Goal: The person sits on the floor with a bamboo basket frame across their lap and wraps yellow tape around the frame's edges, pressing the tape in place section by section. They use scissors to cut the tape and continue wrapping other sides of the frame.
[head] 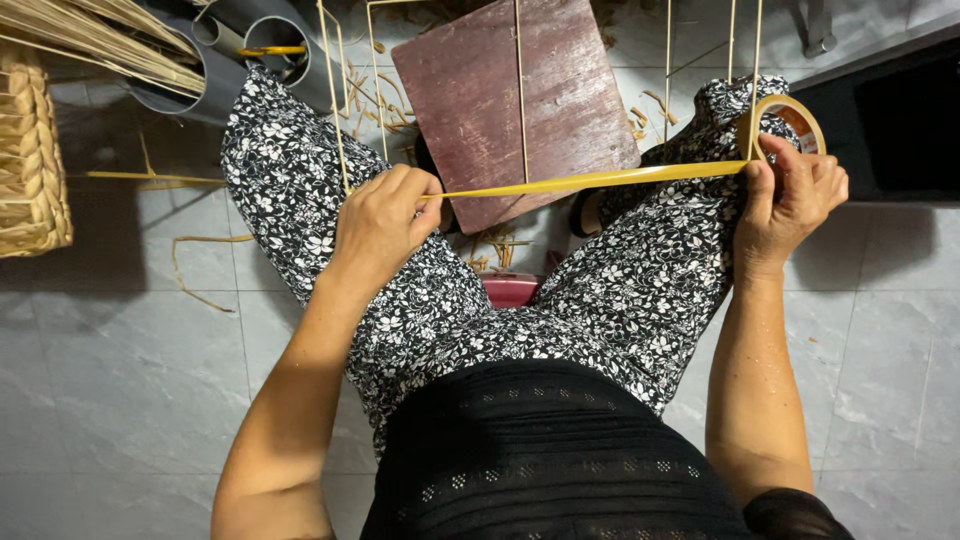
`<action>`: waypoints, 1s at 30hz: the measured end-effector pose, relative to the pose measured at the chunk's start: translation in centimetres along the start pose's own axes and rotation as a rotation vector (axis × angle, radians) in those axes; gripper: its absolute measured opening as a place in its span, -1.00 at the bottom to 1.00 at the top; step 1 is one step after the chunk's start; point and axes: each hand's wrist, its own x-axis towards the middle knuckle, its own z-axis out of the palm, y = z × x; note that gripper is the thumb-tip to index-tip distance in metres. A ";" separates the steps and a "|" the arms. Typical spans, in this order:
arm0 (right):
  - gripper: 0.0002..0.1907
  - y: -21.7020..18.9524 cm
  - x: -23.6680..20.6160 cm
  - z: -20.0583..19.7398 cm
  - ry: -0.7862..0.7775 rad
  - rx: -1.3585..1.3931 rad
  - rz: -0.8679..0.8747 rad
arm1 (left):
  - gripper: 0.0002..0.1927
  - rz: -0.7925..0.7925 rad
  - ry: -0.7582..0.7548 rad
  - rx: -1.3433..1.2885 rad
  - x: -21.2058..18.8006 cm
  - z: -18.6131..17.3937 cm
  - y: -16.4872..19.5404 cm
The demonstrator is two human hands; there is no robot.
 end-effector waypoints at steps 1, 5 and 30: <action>-0.75 0.1 0.1 0.0 0.003 0.001 -0.004 | -0.91 -0.004 -0.032 0.021 0.2 -0.1 0.0; -0.80 0.3 0.2 0.2 0.001 0.004 0.003 | -0.94 -0.096 -0.173 -0.005 0.8 -1.0 0.1; -0.83 0.1 1.4 1.5 0.030 0.034 0.004 | -0.67 0.279 0.166 -0.002 5.9 9.3 4.9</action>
